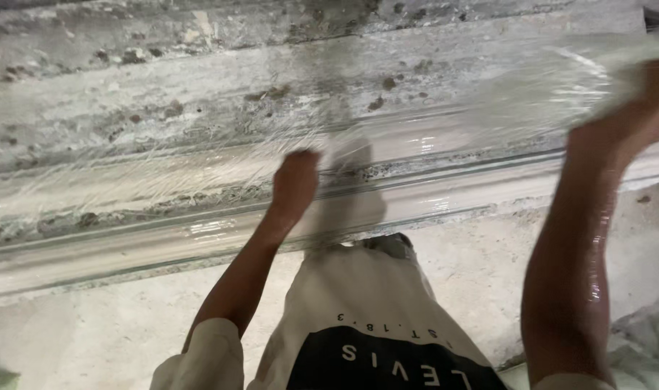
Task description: The person applies white plaster paste by hand onto long decorative molding strips laid on a work table, spreading it along the grooved surfaces. They then rinse their hands in a bucket of water, wipe the moldings with a plastic-wrapped fibrous pad, and dip a sponge in a bowl of liquid while continuing to work the strips.
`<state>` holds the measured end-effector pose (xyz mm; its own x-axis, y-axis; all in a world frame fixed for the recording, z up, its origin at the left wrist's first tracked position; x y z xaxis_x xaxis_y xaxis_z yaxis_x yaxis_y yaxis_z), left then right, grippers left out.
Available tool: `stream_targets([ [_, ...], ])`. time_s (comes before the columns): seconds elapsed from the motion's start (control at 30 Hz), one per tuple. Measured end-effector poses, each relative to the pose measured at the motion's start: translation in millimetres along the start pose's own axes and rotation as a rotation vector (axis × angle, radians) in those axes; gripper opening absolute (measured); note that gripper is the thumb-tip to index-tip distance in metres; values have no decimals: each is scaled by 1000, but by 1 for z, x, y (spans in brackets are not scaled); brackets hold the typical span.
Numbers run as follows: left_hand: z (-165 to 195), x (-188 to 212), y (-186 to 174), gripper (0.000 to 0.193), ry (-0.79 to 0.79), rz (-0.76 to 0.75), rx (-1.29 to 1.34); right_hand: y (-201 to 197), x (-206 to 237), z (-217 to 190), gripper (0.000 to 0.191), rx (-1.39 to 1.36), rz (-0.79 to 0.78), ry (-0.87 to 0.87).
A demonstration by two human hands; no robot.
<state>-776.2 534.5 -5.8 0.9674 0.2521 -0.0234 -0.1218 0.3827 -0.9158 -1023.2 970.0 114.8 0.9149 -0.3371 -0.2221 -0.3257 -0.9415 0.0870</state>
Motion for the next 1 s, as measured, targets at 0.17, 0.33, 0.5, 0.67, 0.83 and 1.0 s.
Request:
stream_targets([
  [0.17,34,14,-16,56,-152,95,172,-9,52,37,55,133,66,288],
  [0.33,142,15,31,35,84,-50,913,25,109,100,47,105,-117,487],
  [0.5,122,-2,47,16,165,324,462,-58,-35,65,38,88,-79,-3],
  [0.67,119,-31,61,33,-93,45,-259,-128,-148,77,47,-59,-69,-23],
  [0.83,257,-24,64,43,-6,371,436,-99,-74,142,55,542,-334,124],
  [1.0,339,-36,100,14,81,405,712,-84,-69,161,46,-427,-159,697],
])
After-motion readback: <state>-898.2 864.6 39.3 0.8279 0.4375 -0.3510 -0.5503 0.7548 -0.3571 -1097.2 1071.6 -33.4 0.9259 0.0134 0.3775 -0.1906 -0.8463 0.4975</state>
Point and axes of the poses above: each hand's wrist, its own x-axis away from the middle knuckle, its own y-axis out of the palm, z = x × y, the point moved 6 cm from there along -x, towards the middle knuckle, and after that the axes turned 1 degree about z, right-handed, at the moved point
